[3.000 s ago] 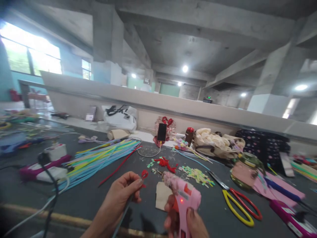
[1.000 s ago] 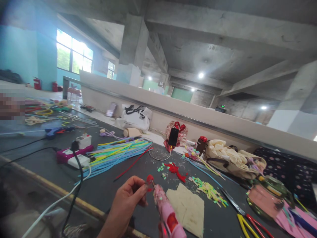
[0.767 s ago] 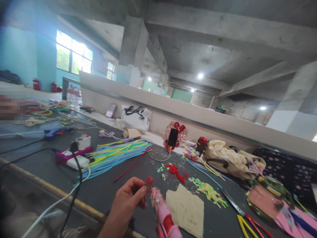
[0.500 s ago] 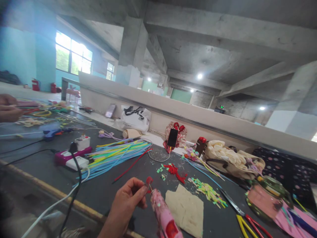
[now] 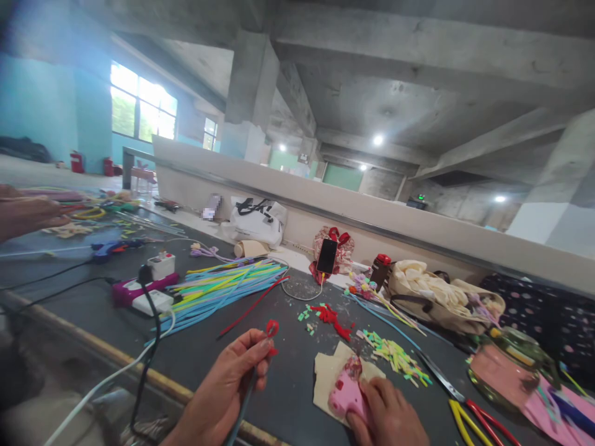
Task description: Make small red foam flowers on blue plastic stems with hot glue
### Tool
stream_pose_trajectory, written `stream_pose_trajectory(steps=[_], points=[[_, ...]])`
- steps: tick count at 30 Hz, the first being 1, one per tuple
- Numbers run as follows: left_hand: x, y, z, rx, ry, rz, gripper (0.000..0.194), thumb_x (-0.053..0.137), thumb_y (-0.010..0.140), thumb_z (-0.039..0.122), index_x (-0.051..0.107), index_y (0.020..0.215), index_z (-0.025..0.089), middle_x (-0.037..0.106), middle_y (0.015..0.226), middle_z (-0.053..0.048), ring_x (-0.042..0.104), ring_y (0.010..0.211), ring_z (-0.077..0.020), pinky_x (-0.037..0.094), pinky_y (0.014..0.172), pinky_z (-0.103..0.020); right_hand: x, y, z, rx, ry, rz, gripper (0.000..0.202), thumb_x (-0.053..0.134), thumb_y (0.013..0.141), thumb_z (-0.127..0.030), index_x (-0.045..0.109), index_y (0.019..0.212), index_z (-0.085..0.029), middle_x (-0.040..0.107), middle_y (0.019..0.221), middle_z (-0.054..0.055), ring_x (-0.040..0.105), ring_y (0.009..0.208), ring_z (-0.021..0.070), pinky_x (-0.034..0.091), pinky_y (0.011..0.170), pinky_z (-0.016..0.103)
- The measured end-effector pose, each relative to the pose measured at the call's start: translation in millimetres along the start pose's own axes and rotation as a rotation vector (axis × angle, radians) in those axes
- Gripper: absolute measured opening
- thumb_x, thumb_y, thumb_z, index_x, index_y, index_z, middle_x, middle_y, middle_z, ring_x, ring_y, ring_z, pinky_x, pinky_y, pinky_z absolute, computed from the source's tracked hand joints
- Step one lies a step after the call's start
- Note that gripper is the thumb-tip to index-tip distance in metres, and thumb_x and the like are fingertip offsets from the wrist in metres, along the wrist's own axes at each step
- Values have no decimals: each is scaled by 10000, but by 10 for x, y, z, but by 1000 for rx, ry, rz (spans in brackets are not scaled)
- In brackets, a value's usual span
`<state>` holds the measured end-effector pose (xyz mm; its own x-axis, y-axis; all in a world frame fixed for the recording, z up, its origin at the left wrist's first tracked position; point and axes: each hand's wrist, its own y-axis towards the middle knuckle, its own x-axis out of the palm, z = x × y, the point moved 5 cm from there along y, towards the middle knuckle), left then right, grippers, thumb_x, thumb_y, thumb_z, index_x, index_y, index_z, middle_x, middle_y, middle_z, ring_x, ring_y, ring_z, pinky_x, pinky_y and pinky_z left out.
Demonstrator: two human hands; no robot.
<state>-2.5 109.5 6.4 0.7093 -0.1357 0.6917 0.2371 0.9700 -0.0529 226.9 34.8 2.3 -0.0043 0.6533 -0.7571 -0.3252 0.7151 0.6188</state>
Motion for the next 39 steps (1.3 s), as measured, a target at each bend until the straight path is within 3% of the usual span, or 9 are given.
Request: stream_pose_trajectory(steps=[2,4,6,10,19,22,29,33,39], points=[[40,-45,-38,-15,12,-25,201,704,589,199,519,656,160,544,507,56,424,379,-32,384,357,-132,-159,114,-179,-23,49,88,224,589,720,-331,628,898,-201,665,817,90,655,718,222,543,575,273],[79,-87,-86,-36,28,-54,203,705,589,214,520,658,166,545,519,54,422,379,-34,374,351,-134,-284,266,-366,65,280,95,141,516,796,-225,600,907,-200,647,843,76,641,724,163,526,596,210],[113,-121,-140,-73,43,-89,206,706,587,225,516,647,171,534,507,55,414,377,-37,366,347,-136,-397,433,-626,-19,491,141,122,496,805,-171,588,881,-196,636,793,60,623,685,139,508,570,195],[139,-154,-205,-113,51,-133,186,681,623,247,509,636,178,475,414,69,376,350,-36,349,346,-130,-460,655,-873,-83,556,277,52,561,775,-174,576,817,-203,617,713,24,584,622,120,488,590,233],[189,-172,-240,-134,60,-150,212,695,605,253,495,617,183,466,395,75,344,318,-27,345,320,-124,-396,653,-870,-78,584,271,81,562,753,-109,563,778,-185,611,722,28,576,648,122,459,614,243],[176,-156,-256,-140,105,-144,219,689,604,268,486,619,187,490,415,74,353,300,-24,334,300,-119,-448,674,-848,-51,665,196,106,552,725,-82,575,758,-180,605,714,27,568,643,123,451,581,231],[76,-42,-251,-76,475,-187,204,627,626,333,503,611,173,513,417,66,374,255,-39,298,255,-135,-574,771,-558,86,859,53,81,600,701,-98,616,688,-176,609,671,12,555,592,112,434,530,206],[40,-12,-258,-70,707,-199,158,564,654,324,531,631,171,496,408,76,353,248,-50,268,255,-154,-508,833,-472,120,911,-22,86,618,678,-93,628,662,-177,612,655,6,567,623,125,439,588,231],[95,-84,-181,51,914,-200,143,550,649,267,572,563,154,466,414,74,345,315,-49,270,324,-163,-399,908,-483,98,939,-185,126,611,642,-42,648,635,-162,604,632,3,550,593,114,421,574,221]])
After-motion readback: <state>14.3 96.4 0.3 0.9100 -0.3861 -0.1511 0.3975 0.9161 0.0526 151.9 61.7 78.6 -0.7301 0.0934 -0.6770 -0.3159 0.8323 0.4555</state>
